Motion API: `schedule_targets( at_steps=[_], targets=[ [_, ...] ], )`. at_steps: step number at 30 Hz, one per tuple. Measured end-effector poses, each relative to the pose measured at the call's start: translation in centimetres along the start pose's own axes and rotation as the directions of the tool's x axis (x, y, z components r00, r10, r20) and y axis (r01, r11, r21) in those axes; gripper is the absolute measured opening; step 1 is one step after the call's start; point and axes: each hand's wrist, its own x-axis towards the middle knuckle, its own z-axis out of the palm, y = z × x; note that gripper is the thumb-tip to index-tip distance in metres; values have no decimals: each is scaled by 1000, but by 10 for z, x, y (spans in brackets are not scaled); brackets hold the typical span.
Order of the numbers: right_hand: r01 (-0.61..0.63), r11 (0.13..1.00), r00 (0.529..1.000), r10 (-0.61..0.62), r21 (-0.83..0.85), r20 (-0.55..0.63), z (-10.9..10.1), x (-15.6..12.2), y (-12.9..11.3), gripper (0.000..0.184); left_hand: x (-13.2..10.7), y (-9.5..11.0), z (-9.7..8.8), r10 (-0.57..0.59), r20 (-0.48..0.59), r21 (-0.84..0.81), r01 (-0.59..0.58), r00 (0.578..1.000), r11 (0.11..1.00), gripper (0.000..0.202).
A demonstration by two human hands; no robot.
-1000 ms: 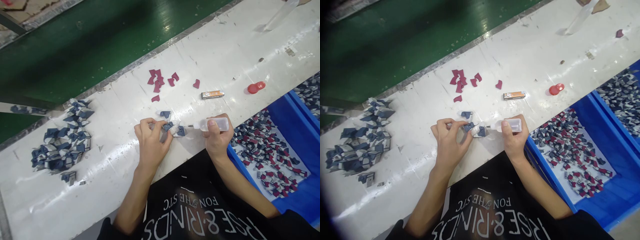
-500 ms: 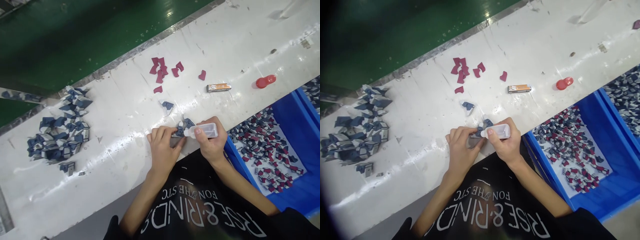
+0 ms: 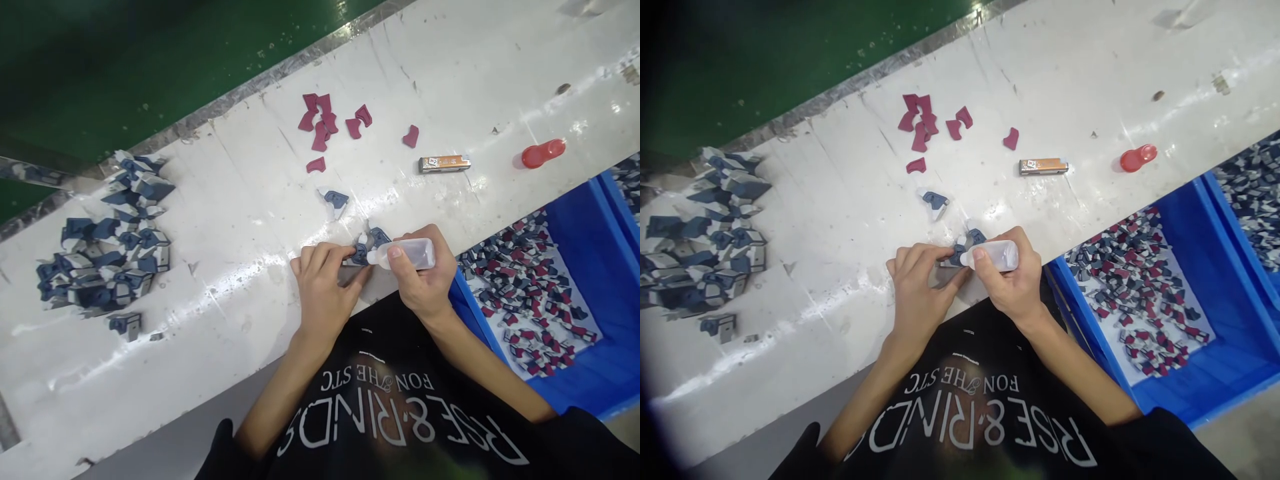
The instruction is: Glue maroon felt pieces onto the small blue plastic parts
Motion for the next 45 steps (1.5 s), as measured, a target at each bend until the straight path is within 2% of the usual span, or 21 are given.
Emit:
schedule_targets(
  at_steps=[4, 8, 16, 25, 45],
  targets=[
    [17, 996, 999, -14, -87, 43, -10, 2, -5, 24, 0, 0, 0, -2, -3, 5, 2, 1000, 1000, 24],
    [43, 986, 999, -38, -162, 36, -18, 4, -9, 25, 0, 0, 1, -3, -4, 13, 3, 1000, 1000, 24],
    [58, 984, 997, -65, -171, -37, -12, 8, -2, 24, 1, 1, 1, 10, -16, 5, -10, 1000, 1000, 22],
    [77, 987, 993, -89, -141, -78, -1, 17, 6, 27, 0, 0, 0, 34, -25, 19, -34, 999, 999, 26],
    [76, 997, 997, -76, -3, 10, 0, 9, 10, 22, 2, 3, -1, -4, -17, 3, 4, 1000, 1000, 24]
  ],
)
